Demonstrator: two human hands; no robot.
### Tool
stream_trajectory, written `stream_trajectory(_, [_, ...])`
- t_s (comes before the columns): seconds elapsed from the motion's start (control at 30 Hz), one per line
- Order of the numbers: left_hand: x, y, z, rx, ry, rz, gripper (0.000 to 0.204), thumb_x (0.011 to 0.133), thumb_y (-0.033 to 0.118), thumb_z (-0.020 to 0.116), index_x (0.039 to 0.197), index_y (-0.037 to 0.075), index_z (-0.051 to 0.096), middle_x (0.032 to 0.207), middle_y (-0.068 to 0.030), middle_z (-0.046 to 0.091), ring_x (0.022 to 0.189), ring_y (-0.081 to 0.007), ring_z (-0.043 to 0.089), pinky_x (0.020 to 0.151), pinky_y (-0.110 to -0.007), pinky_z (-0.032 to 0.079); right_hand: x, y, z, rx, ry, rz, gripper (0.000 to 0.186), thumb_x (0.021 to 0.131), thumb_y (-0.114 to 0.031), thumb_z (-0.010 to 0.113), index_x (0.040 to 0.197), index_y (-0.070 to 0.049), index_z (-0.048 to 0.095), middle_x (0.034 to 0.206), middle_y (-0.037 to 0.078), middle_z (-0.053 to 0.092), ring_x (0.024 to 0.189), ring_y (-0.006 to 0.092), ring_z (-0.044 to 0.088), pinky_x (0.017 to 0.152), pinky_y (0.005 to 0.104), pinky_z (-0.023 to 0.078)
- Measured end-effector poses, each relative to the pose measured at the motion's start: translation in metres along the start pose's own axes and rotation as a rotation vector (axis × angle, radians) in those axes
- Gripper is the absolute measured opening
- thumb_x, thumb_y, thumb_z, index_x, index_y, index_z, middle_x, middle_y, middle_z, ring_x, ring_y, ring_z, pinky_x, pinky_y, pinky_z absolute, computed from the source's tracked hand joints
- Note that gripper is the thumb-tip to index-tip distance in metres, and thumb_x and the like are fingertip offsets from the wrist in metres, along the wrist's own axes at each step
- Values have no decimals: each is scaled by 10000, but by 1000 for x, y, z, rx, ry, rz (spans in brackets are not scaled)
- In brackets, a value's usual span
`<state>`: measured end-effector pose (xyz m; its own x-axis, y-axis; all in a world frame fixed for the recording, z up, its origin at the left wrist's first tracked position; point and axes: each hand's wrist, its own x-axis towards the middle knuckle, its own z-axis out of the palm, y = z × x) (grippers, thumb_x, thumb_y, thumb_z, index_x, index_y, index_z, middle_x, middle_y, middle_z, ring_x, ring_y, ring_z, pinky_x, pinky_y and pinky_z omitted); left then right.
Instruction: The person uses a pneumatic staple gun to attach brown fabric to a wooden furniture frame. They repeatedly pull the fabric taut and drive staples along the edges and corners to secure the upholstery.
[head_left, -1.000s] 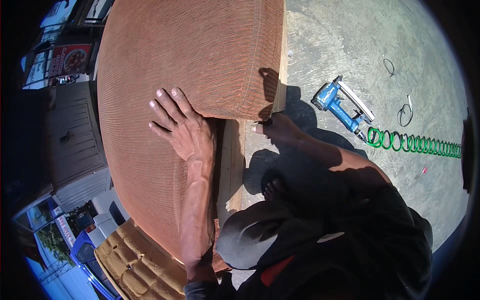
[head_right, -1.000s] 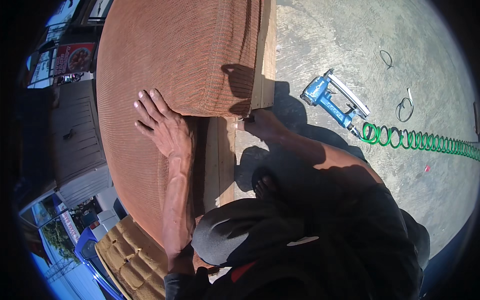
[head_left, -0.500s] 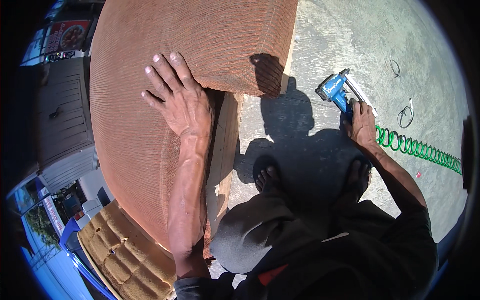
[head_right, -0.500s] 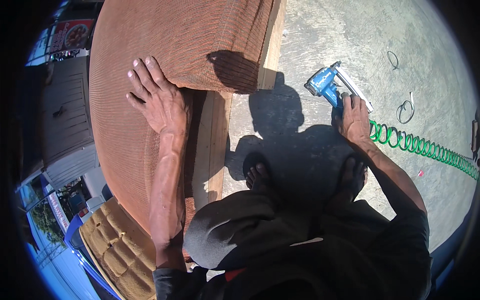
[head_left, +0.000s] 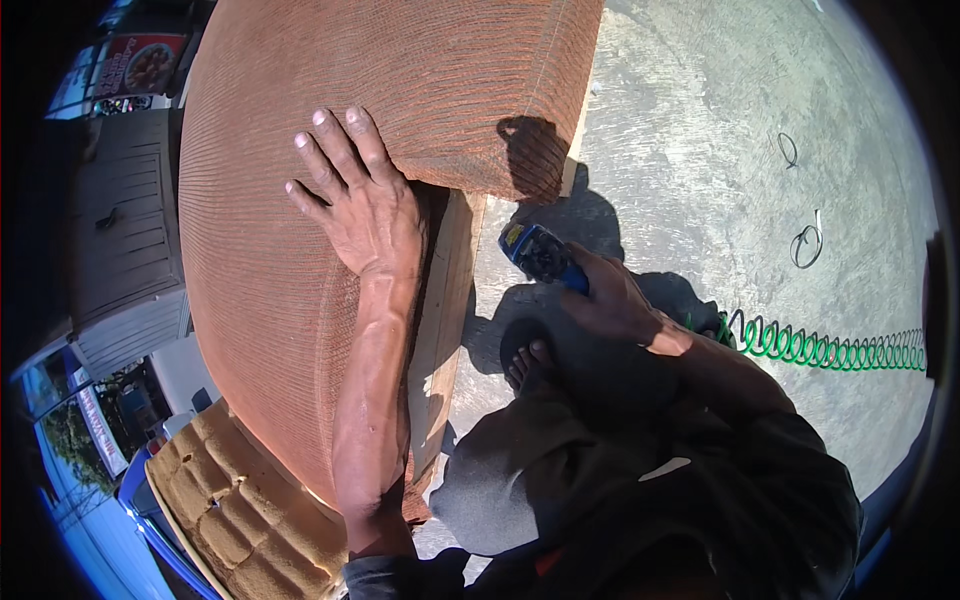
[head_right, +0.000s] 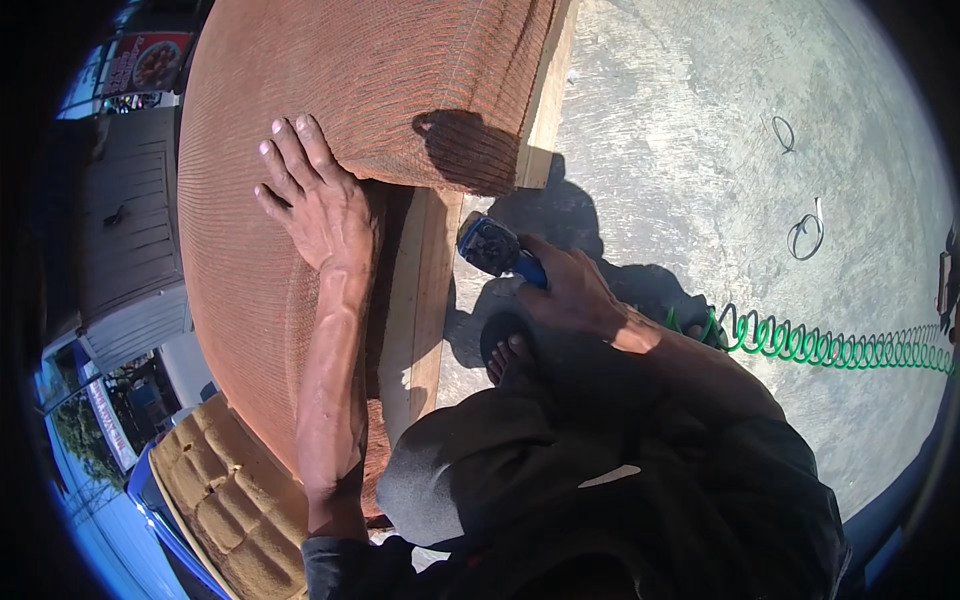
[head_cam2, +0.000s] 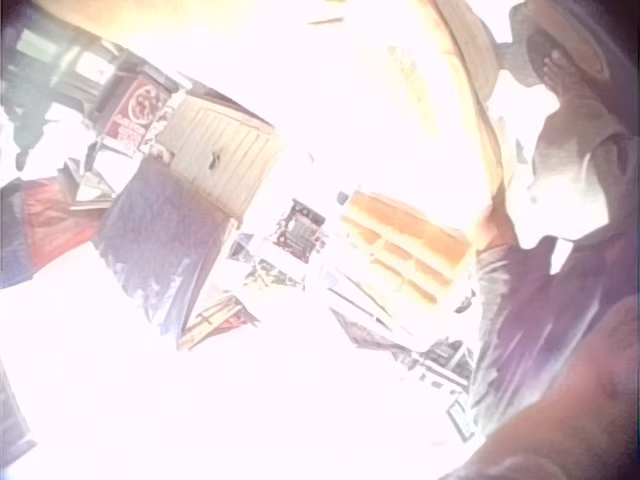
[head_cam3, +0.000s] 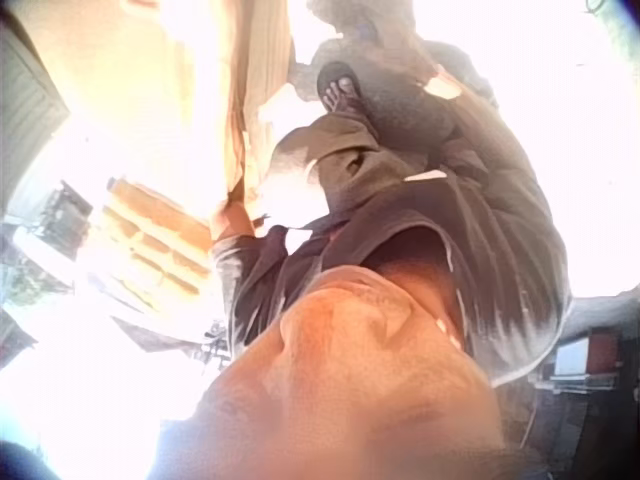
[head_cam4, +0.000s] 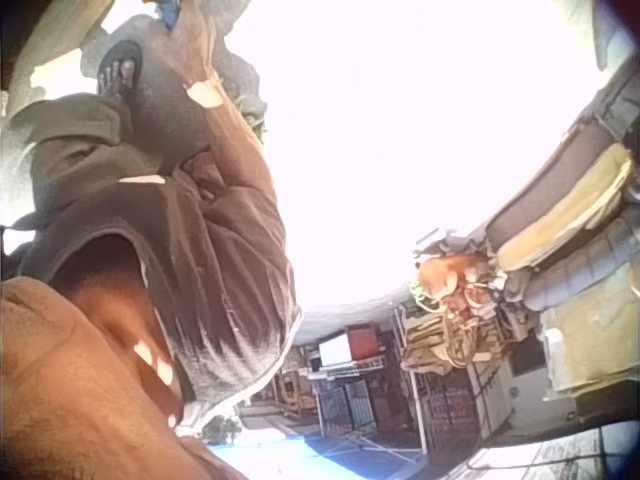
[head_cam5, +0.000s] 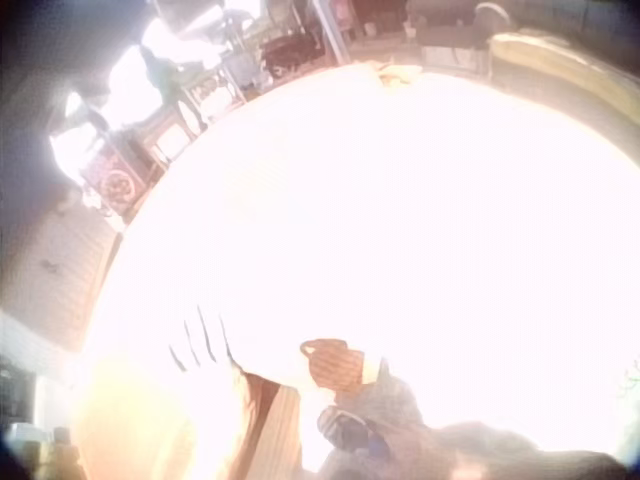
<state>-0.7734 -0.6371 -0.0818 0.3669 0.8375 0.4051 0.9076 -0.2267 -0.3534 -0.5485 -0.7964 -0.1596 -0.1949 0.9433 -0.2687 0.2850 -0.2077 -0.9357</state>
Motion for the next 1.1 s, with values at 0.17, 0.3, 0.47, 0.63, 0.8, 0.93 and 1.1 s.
stream_trajectory(0.17, [-5,-8,3,69,3,0,797,947,179,617,1587,127,146,1654,-199,182,1514,-451,206,1098,-751,275,33,9,72,266,156,-123,359,804,-129,746,1135,-19,660,895,196,734,914,370,738,765,402,572])
stream_trajectory(0.3, [-5,-6,2,62,-19,7,789,949,205,618,1584,129,155,1649,-207,193,1514,-451,207,1097,-753,270,68,14,83,334,221,-56,274,800,-109,761,1043,-15,677,856,171,737,883,315,748,748,402,579])
stream_trajectory(0.47, [-3,-3,2,36,-16,6,767,955,228,609,1579,130,173,1646,-213,199,1512,-459,208,1095,-757,262,84,25,98,259,318,-142,286,803,-117,775,1056,-17,685,896,199,744,938,344,744,771,415,590])
stream_trajectory(0.63, [-8,-3,2,70,-20,14,722,966,206,586,1574,125,204,1649,-214,194,1511,-460,212,1095,-756,262,91,42,98,265,337,-144,360,778,-135,792,1098,-21,673,958,212,742,971,388,723,787,436,592])
stream_trajectory(0.8, [-2,0,-2,47,-48,-1,711,969,197,577,1575,129,210,1651,-214,191,1507,-466,216,1100,-752,261,85,29,86,74,314,-75,448,766,-146,781,1174,-30,638,994,238,731,955,423,711,811,496,586])
stream_trajectory(0.93, [-9,-13,-2,50,-47,-8,726,968,189,574,1581,130,190,1648,-218,197,1504,-468,221,1111,-754,241,51,-23,26,-316,-20,-87,524,802,-141,695,1310,-74,584,957,245,720,877,437,707,768,529,577])
stream_trajectory(1.1, [-42,17,-52,-470,-2,-64,636,916,157,662,1493,73,407,1558,-246,361,1431,-441,355,1127,-633,315,34,56,-1,-870,-13,-120,573,789,-160,682,1354,-152,594,1020,182,719,833,372,710,724,484,564])
